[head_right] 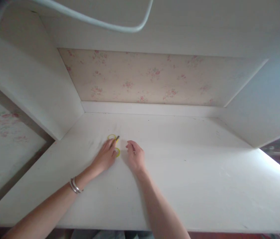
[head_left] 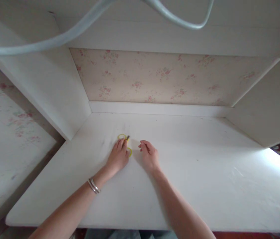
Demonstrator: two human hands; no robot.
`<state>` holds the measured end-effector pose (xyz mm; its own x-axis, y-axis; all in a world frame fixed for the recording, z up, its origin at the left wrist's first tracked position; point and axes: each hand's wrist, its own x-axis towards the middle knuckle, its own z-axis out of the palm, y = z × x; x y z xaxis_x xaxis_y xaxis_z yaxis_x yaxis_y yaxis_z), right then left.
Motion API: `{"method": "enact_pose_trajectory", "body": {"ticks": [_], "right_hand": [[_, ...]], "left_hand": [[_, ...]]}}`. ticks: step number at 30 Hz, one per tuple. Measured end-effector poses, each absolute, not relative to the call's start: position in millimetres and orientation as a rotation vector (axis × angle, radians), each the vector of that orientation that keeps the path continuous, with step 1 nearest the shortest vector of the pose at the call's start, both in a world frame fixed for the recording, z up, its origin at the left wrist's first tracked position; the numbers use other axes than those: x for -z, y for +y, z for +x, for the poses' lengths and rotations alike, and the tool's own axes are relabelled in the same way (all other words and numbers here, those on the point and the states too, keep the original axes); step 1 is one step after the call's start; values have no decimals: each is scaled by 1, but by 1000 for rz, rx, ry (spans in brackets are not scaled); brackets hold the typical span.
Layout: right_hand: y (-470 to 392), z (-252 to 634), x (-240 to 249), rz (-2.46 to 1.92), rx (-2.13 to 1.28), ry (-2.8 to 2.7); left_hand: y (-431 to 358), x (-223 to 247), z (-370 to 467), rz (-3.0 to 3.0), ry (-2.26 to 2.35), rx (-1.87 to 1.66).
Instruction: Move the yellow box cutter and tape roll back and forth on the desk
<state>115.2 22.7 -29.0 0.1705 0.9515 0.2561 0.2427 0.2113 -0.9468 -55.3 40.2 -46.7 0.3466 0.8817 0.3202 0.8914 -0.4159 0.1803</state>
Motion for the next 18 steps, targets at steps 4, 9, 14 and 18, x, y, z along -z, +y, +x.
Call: {"method": "enact_pose_trajectory", "body": {"ticks": [4,9,14,18], "right_hand": [[17,127,22,-1273,-760,-1121],[-3,147,10,-1263,-725,-1067],[-25,176,13,-1376,-671,-1284],[-41,201,17,-1385,-677,-1610]], "left_hand": [[-14,40,0,-2553,-1675,623],[-49,33,47,-2440,-1835,685],[-63,35,70,-2398,-1946,685],[-49,21,54,-2485,-1920,776]]}}
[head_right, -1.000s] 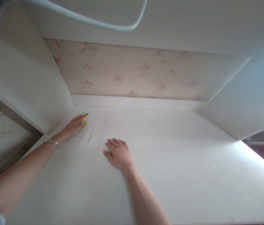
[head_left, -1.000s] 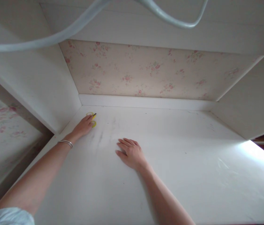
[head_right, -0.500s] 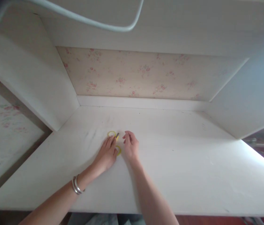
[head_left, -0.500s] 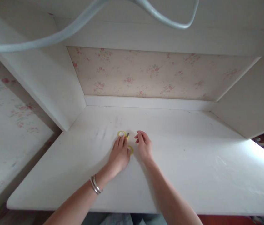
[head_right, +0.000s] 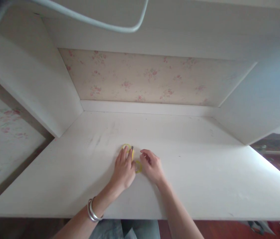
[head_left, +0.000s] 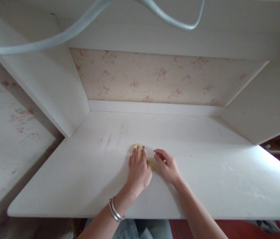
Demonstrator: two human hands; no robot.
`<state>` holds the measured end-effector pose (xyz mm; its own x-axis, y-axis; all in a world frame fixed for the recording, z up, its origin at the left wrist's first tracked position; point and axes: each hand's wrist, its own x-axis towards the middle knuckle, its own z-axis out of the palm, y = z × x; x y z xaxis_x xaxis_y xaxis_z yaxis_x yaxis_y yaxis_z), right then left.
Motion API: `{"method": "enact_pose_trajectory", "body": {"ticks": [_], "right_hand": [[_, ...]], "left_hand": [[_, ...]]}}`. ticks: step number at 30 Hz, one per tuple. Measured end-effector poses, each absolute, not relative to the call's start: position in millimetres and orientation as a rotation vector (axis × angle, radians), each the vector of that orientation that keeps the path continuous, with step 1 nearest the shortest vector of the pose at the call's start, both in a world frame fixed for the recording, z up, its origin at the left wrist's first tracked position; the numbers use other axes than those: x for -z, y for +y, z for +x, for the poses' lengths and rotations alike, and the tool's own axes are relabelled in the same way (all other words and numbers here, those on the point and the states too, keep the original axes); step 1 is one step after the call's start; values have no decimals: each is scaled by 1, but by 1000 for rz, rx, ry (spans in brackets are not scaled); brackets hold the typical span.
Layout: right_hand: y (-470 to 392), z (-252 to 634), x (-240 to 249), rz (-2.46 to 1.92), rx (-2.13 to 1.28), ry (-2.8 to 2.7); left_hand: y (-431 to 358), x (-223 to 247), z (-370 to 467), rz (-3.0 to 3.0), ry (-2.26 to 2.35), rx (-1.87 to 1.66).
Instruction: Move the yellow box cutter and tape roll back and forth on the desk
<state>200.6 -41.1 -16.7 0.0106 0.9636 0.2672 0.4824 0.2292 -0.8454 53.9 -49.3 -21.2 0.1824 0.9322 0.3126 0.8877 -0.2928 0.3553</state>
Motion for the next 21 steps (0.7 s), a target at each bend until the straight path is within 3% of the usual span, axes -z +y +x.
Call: {"method": "enact_pose_trajectory", "body": {"ticks": [6,21], "right_hand": [[-50,208,9,-1233,-577,-2173],[-42,200,20,-1458,-502,-2013]], "left_hand": [[0,12,3,2404,1523,-701],[-17,8,5,2472,1578,-661]]}}
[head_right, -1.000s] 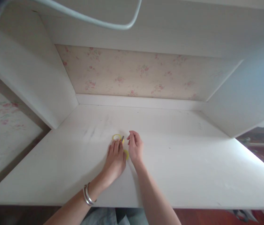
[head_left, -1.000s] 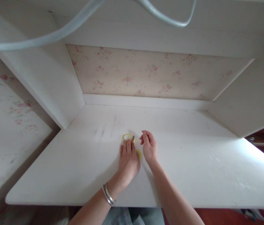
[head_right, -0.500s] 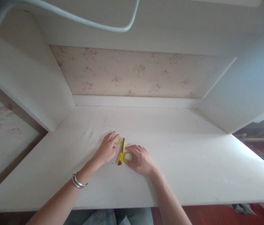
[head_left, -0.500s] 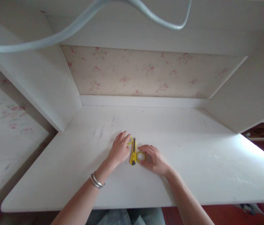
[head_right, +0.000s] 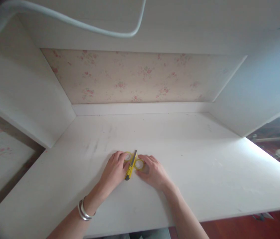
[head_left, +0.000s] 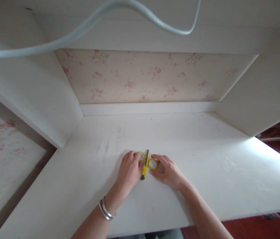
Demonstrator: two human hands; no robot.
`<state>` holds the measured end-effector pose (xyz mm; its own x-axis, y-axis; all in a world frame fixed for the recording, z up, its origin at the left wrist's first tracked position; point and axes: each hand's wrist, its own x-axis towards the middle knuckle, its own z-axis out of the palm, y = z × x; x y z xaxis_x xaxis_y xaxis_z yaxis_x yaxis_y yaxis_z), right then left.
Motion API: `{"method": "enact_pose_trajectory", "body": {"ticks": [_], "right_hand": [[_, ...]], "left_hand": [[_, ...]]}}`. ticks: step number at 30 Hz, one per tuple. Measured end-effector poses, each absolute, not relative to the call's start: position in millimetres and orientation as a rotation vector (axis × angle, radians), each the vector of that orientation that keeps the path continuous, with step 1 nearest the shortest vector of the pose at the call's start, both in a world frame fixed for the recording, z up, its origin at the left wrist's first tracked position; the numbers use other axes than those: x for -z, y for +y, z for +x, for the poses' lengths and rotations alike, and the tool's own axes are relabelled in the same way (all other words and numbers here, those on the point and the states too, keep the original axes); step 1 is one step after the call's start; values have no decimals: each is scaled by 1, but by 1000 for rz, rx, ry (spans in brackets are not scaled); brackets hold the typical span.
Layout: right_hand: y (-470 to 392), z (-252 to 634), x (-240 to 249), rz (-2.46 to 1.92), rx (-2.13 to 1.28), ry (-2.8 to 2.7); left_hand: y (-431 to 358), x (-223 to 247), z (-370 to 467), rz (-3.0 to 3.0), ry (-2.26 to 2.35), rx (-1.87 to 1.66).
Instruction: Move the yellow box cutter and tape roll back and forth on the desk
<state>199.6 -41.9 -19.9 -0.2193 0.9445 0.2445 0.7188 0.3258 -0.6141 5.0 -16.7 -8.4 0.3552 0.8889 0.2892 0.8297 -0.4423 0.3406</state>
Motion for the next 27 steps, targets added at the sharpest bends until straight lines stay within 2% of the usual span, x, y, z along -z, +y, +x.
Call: {"method": "enact_pose_trajectory", "body": {"ticks": [5,12,21,27], "right_hand": [[-41,201,25,-1474,-465,-1971],[-43,201,24,-1447,-487,-1987],[-44,202,17,-1340,-491,-1988],[-45,201,17,-1365,-498,-2037]], "left_hand": [[-33,5,13,2501,1817,-623],[-34,3,13,2496,1844,-671],[-32,8,21,2482,1280,-797],[-32,10,22,2409,1139,-785]]}}
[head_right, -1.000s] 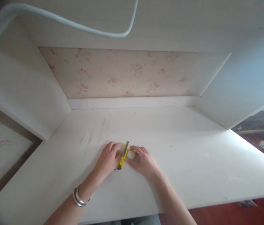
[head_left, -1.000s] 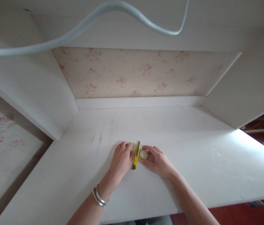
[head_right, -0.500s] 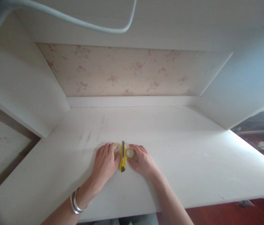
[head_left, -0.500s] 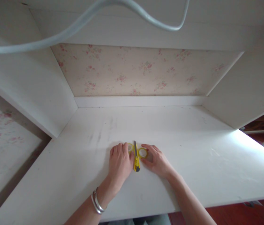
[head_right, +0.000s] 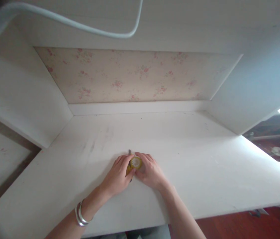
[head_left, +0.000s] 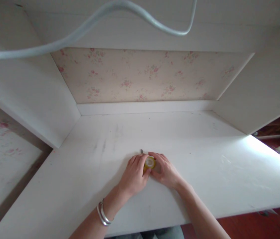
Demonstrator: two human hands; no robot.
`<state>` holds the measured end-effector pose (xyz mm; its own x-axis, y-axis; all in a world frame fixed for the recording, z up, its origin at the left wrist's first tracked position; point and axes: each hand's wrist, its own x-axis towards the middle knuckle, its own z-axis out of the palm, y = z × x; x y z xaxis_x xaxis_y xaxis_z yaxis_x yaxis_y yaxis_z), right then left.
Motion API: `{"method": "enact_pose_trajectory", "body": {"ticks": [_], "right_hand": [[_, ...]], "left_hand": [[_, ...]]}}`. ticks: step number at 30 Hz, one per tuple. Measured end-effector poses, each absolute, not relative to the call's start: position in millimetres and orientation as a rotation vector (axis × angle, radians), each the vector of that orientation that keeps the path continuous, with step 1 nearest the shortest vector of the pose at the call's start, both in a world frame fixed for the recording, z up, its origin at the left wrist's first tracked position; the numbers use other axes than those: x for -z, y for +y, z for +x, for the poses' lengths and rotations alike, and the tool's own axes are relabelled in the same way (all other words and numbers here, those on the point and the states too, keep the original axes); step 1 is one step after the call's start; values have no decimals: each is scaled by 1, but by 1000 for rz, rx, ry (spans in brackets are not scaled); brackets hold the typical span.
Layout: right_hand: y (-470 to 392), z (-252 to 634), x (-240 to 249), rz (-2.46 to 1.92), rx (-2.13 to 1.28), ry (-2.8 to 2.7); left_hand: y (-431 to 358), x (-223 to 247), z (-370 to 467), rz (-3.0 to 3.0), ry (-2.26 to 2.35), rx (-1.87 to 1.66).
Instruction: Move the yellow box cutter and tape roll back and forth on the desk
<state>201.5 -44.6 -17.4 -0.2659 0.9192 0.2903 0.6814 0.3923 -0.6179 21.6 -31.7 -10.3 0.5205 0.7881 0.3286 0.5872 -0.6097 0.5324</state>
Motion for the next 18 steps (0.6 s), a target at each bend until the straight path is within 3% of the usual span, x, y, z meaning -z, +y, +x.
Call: {"method": "enact_pose_trajectory", "body": {"ticks": [18], "right_hand": [[-42,200,25,-1438,-416,-1990]], "left_hand": [[-27,2,9,2346,1387,-851]]}}
